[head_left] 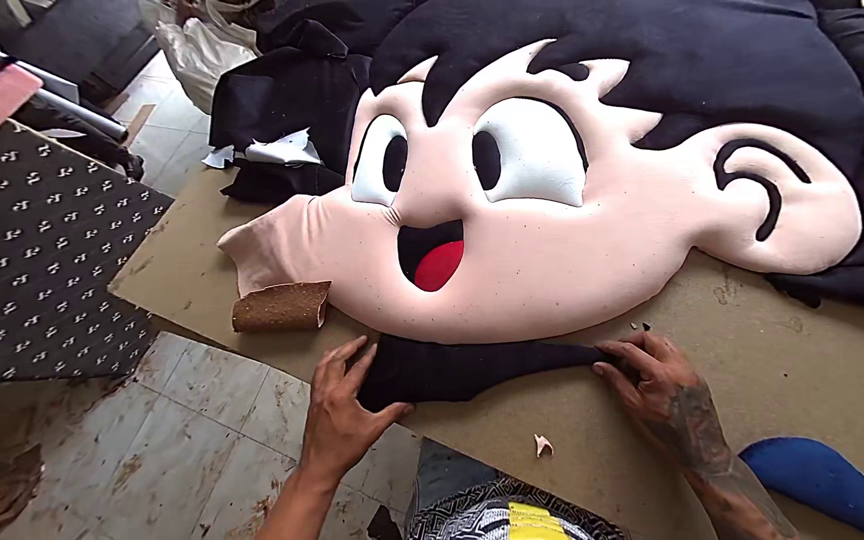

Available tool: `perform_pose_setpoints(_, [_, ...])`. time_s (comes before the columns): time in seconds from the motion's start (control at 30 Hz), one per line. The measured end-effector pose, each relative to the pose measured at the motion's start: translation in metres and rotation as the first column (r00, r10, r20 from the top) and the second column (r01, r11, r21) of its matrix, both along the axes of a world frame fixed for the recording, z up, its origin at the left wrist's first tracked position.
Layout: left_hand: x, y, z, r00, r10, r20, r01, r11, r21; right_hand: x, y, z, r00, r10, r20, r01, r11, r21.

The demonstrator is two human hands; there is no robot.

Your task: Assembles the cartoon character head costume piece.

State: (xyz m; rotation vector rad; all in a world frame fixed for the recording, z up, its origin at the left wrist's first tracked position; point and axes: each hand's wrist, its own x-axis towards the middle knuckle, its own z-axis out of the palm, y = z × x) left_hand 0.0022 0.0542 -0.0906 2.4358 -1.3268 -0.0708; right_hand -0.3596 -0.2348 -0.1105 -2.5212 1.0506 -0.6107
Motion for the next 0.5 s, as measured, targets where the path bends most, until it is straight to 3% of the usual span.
perform_pose_setpoints(0.1, [-0.011, 0.004, 0.0, 0.995, 0.054, -0.081, -0.055, 0.998, -0.017, -0.008, 0.0, 0.001, 0.998, 0.058, 0.021, -0.058, 0.998, 0.022])
perform_pose_setpoints(0.17, [-0.014, 0.005, 0.008, 0.969, 0.068, -0.237, -0.087, 0.994, -0.069, -0.017, 0.004, 0.005, 0.997, 0.06, 0.039, -0.063, 0.995, 0.073])
perform_pose_setpoints(0.2, [-0.016, 0.006, 0.013, 0.922, 0.06, -0.382, -0.123, 0.982, -0.144, -0.024, 0.005, 0.007, 0.997, 0.065, 0.048, -0.07, 0.991, 0.11])
perform_pose_setpoints(0.27, [-0.02, 0.0, 0.032, 0.718, -0.048, -0.695, -0.271, 0.9, -0.342, -0.04, 0.008, 0.01, 0.994, 0.1, 0.041, -0.106, 0.976, 0.188])
perform_pose_setpoints(0.3, [-0.023, -0.007, 0.045, 0.626, -0.103, -0.773, -0.344, 0.853, -0.392, -0.046, 0.01, 0.011, 0.992, 0.125, 0.033, -0.129, 0.966, 0.224])
perform_pose_setpoints(0.33, [-0.026, -0.015, 0.059, 0.591, -0.134, -0.795, -0.381, 0.823, -0.421, -0.051, 0.012, 0.013, 0.988, 0.155, 0.024, -0.156, 0.954, 0.255])
perform_pose_setpoints(0.4, [-0.029, -0.033, 0.088, 0.623, -0.153, -0.767, -0.386, 0.793, -0.472, -0.056, 0.018, 0.019, 0.975, 0.224, -0.01, -0.21, 0.929, 0.305])
perform_pose_setpoints(0.5, [-0.04, -0.07, 0.137, 0.694, -0.279, -0.664, -0.253, 0.769, -0.587, -0.056, 0.024, 0.035, 0.928, 0.356, -0.11, -0.297, 0.885, 0.358])
